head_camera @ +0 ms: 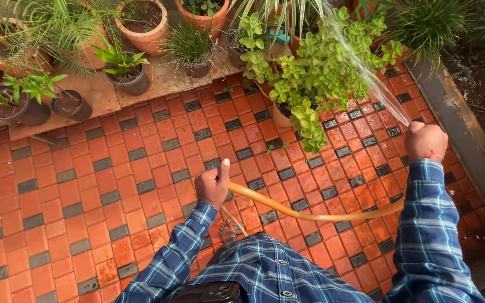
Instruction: The person waters various potted plants and garden areas with a hose.
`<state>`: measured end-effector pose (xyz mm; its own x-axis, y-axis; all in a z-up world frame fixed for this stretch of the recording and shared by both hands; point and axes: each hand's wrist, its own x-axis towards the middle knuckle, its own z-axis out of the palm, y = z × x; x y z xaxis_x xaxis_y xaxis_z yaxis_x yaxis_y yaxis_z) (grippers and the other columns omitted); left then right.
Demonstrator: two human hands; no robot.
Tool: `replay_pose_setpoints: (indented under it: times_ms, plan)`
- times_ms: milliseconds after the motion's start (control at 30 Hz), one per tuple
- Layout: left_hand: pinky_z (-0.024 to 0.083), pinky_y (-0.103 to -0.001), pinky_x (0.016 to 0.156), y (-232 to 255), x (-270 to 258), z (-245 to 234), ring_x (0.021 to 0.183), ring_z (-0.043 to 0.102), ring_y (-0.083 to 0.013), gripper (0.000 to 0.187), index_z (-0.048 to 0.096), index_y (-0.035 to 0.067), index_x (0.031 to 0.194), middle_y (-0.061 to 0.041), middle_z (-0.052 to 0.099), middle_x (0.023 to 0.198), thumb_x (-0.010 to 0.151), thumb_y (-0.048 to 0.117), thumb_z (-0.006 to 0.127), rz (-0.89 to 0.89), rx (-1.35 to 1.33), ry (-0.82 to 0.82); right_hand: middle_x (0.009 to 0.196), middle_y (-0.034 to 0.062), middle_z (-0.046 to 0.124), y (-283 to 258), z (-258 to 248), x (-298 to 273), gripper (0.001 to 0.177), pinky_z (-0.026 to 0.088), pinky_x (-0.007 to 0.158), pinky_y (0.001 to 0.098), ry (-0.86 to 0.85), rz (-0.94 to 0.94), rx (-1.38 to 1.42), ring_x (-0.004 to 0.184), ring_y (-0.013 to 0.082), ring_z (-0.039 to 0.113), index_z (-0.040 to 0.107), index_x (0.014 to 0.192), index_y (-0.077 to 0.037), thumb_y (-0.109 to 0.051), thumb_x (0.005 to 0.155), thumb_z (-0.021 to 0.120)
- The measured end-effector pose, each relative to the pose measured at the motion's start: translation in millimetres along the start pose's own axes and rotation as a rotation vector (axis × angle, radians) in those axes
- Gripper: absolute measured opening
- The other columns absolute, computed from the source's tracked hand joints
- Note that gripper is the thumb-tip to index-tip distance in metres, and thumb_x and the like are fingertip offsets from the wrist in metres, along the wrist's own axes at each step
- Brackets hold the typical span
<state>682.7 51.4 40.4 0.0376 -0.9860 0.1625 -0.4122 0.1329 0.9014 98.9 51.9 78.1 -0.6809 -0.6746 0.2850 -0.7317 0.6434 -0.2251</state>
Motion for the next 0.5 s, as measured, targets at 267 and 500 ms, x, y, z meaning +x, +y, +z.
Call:
replay_pose_setpoints:
  times_ms: [267, 500]
  plan:
    - [0.037, -0.036, 0.042, -5, 28, 11, 0.041, 0.049, -0.0167, 0.067, 0.061, 0.005, 0.055, -0.004, 0.052, 0.046, 0.103, 0.05, 0.056, -0.021, -0.076, -0.095, 0.077, 0.0325, 0.065, -25, -37, 25, 0.039, 0.055, 0.071, 0.0557, 0.169, -0.111, -0.034, 0.07, 0.0493, 0.067, 0.074, 0.081, 0.007, -0.021, 0.098, 0.055]
    - [0.044, -0.038, 0.047, -15, 70, 41, 0.045, 0.058, -0.0198, 0.073, 0.065, 0.004, 0.059, -0.007, 0.055, 0.048, 0.103, 0.059, 0.047, -0.047, -0.06, -0.169, 0.066, 0.0131, 0.061, 0, -11, 152, 0.034, 0.051, 0.053, 0.04, 0.318, -0.352, -0.42, 0.054, 0.029, 0.063, 0.067, 0.08, -0.004, -0.021, 0.104, 0.051]
